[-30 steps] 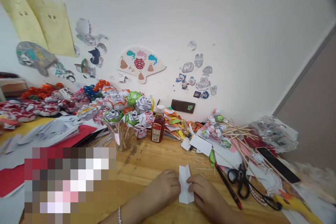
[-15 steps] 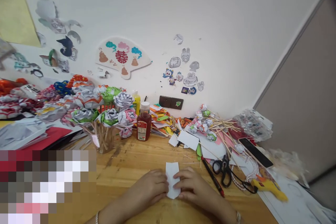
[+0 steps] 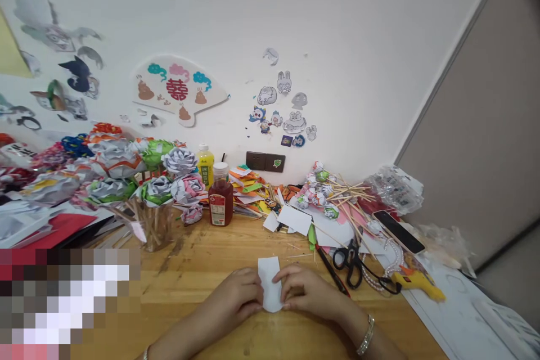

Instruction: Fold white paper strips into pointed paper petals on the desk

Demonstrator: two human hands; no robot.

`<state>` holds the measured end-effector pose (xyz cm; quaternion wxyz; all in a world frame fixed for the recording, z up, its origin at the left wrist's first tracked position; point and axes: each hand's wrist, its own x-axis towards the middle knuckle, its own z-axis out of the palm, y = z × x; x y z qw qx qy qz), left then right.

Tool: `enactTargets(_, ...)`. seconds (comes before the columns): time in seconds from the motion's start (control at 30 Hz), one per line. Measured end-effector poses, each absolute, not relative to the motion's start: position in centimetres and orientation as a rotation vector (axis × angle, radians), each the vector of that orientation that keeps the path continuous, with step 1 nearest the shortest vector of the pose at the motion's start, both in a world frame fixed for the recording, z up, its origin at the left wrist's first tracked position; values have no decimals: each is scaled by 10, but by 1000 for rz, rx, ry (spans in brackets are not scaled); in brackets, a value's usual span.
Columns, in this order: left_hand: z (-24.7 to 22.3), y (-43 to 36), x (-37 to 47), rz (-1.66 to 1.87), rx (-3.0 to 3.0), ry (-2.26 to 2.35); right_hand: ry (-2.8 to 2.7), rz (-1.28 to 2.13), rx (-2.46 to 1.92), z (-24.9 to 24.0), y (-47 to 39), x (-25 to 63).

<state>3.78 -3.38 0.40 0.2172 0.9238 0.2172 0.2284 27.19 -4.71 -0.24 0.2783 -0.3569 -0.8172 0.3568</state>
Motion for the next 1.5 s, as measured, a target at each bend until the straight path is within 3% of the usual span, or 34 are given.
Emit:
enactTargets(0.47, -10, -29, 54, 779, 2293, 837, -2079, 946, -951, -9, -44, 263)
enactTargets(1.5, -9, -50, 70, 816, 2260, 1271, -2062, 498, -1361, -4, -69, 230)
